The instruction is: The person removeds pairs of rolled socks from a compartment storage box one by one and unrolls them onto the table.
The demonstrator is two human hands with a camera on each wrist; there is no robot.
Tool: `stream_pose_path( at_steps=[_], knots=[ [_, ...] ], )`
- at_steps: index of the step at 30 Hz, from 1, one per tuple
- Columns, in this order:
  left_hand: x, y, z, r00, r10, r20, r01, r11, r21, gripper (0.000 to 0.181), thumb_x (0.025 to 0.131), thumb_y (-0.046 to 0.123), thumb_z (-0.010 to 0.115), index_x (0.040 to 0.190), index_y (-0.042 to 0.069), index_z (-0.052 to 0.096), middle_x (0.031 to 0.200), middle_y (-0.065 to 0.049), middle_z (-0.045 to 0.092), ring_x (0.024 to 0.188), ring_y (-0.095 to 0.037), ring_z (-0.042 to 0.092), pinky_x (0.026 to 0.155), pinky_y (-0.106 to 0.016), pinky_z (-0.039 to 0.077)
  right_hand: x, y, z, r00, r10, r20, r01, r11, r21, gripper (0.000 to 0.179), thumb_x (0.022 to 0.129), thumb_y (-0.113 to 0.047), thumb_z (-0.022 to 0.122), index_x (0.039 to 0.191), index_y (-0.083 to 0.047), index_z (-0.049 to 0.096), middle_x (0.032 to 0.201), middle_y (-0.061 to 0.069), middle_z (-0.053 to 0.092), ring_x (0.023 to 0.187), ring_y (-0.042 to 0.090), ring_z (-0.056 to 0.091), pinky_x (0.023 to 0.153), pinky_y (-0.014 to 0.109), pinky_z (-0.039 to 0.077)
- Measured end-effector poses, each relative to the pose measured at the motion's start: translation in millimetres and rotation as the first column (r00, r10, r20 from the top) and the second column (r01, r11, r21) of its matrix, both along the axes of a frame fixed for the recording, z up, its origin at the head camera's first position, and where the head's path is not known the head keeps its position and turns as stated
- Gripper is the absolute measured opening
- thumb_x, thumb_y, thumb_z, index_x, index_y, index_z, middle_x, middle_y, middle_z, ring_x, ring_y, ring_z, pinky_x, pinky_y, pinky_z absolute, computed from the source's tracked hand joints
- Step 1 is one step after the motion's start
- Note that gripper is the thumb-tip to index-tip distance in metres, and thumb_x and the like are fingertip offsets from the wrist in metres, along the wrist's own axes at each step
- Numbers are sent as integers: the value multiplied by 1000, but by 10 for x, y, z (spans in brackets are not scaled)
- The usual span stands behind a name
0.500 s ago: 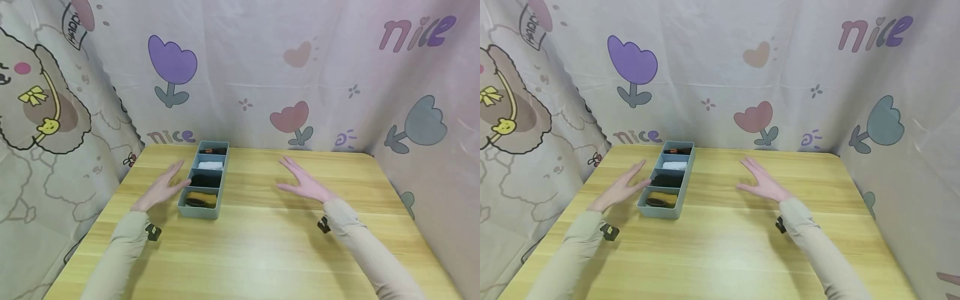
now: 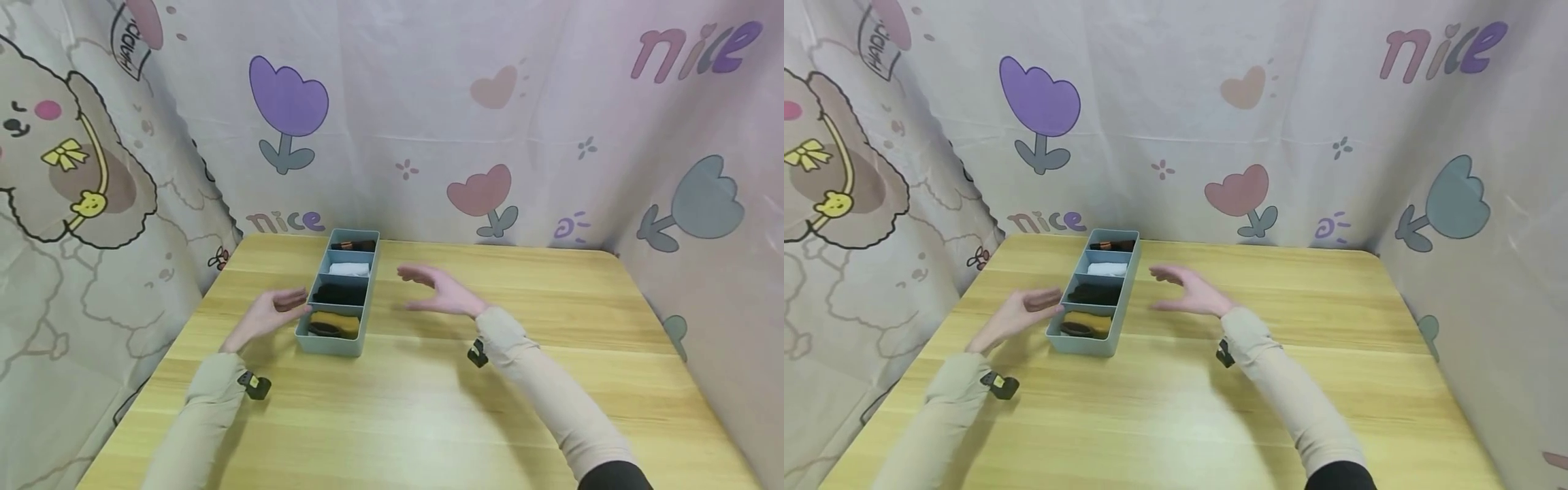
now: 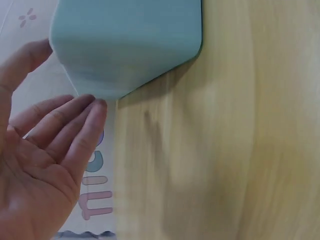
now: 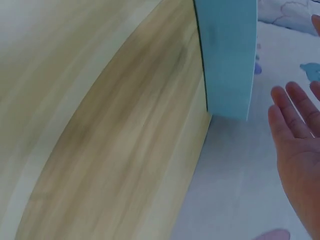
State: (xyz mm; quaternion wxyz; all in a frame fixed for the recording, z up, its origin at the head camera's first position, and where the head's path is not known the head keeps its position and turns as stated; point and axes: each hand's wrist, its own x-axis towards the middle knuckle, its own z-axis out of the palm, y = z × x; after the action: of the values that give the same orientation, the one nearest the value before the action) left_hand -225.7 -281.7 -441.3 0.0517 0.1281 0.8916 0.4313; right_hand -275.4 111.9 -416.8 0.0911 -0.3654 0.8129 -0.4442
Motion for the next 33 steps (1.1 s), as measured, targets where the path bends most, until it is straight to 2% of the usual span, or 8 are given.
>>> stream_pose_path(
  at_steps=[2,5,7,10,16,21,27,33],
  knots=[
    [13,4,-33,999,17,31,-18,999,37,57,94,24,70,138,-9,53,136,-26,59,123,-37,64,98,-29,54,-14,-95,-17,1000,28,11,-28,999,-22,70,84,-9,79,146,2,47,145,19,57,135,34,54,119,45,38],
    [28,5,-71,997,33,63,-38,996,81,51,93,22,72,134,-6,59,130,-25,64,112,-20,71,91,-17,54,-26,-225,-34,997,72,18,-71,996,-52,65,84,-5,79,142,5,50,140,22,60,131,34,58,117,43,41],
    [35,8,-89,997,32,73,-40,993,108,48,92,20,72,132,-6,61,126,-25,67,103,-8,71,88,-15,54,-24,-303,-33,995,102,21,-101,993,-68,63,84,-5,78,139,6,51,138,24,61,129,35,59,115,42,43],
    [42,36,-94,995,14,97,-29,989,148,48,91,16,73,131,-8,60,124,-28,66,96,0,70,86,-17,56,-9,-413,-23,989,140,36,-137,987,-78,60,84,-3,77,137,8,53,135,26,62,126,35,61,114,39,46],
    [42,155,-102,987,-36,159,-4,970,242,52,91,13,73,133,-12,57,126,-32,64,93,-1,72,84,-23,59,37,-663,-3,969,207,136,-202,978,-47,57,87,-8,77,137,7,53,133,23,64,125,32,62,111,32,48],
    [45,242,-129,979,-77,190,18,955,296,54,90,13,74,135,-12,55,128,-33,62,93,-5,73,84,-30,61,68,-843,-37,952,245,183,-250,968,3,55,87,-7,77,135,7,55,130,22,66,122,32,64,105,27,51],
    [44,315,-151,971,-71,227,-11,940,341,54,89,10,74,134,-13,55,129,-35,59,91,-5,73,83,-30,61,88,-976,-92,934,269,236,-284,958,30,52,87,-3,76,134,7,56,134,25,64,127,34,61,106,26,50],
    [50,318,-162,975,-57,215,-20,939,343,52,90,8,73,133,-14,55,128,-36,59,90,-3,73,82,-27,61,105,-1082,-79,931,268,249,-295,952,78,54,87,-2,75,136,7,55,139,22,61,131,32,59,110,29,48]
  ],
)
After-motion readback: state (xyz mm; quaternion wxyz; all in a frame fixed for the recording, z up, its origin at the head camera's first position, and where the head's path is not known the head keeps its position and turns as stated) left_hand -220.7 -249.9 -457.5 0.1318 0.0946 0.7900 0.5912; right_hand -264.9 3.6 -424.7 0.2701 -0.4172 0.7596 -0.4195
